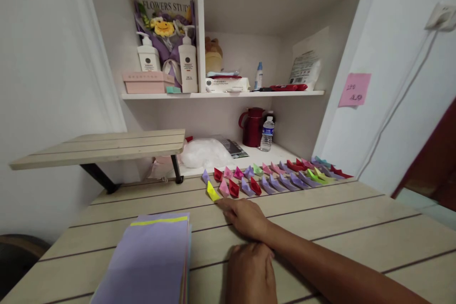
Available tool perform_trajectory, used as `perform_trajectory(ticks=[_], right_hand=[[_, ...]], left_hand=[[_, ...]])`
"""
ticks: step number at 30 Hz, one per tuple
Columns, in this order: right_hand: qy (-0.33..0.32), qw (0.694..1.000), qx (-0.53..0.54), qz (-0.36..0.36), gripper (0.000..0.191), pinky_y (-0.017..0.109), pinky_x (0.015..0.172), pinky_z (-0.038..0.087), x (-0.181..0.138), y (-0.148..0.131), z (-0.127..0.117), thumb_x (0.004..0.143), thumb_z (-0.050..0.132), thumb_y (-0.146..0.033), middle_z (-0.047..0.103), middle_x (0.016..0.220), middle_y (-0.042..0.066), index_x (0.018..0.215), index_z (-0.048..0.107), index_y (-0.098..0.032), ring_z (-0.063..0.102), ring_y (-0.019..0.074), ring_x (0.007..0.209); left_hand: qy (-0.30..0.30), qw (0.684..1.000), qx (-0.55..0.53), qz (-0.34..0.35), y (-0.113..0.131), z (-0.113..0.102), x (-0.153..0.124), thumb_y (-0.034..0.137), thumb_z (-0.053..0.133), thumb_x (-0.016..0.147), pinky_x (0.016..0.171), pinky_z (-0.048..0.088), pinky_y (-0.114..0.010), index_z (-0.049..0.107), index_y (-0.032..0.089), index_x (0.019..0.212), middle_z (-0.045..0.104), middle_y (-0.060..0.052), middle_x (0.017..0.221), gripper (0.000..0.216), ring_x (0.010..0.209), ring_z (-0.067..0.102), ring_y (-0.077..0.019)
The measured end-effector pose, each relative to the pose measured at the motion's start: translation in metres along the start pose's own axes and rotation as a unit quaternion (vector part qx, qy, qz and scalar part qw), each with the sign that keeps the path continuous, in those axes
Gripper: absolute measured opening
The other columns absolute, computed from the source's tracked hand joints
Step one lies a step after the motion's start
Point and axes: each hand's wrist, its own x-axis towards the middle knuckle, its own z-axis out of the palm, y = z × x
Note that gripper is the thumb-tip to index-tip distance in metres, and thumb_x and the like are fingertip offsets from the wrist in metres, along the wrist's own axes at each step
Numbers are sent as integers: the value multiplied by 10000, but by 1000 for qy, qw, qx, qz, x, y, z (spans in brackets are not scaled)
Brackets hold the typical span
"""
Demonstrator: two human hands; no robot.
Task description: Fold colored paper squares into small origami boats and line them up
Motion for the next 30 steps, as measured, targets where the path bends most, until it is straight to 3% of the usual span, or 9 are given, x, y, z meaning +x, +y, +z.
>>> perform_trajectory(ticks=[6, 10, 22, 30], right_hand=[[9, 1000, 4, 9, 367, 299, 814, 450, 0, 1, 3, 897, 508, -263, 754, 1126, 23, 1217, 673, -333, 685, 241, 1033], [27, 999, 0, 25, 406, 296, 776, 448, -1, 4, 5, 904, 503, -260, 766, 1055, 72, 1290, 625, -266, 698, 247, 978], [28, 999, -16, 9, 417, 339, 784, 456, -2, 0, 5, 899, 497, -265, 764, 1057, 68, 1293, 614, -329, 699, 282, 983], [35, 999, 3, -4, 354, 282, 822, 449, -4, 2, 8, 925, 468, -260, 761, 1095, 12, 1207, 670, -329, 690, 223, 1024]], left_hand=[[15, 1000, 5, 5, 1, 1, -2, 69, 401, 845, 777, 399, -353, 692, 255, 915, 760, -11, 933, 353, 898, 678, -221], [19, 1000, 7, 6, 1, 1, -3, 79, 402, 848, 769, 397, -360, 693, 256, 896, 756, -9, 908, 344, 883, 678, -224], [10, 1000, 20, 1, 2, 0, 0, 80, 407, 846, 757, 392, -361, 699, 247, 880, 758, -20, 900, 338, 883, 683, -225], [6, 1000, 25, -5, 3, -2, -2, 86, 411, 849, 763, 396, -365, 703, 237, 874, 755, -35, 896, 330, 877, 681, -228]])
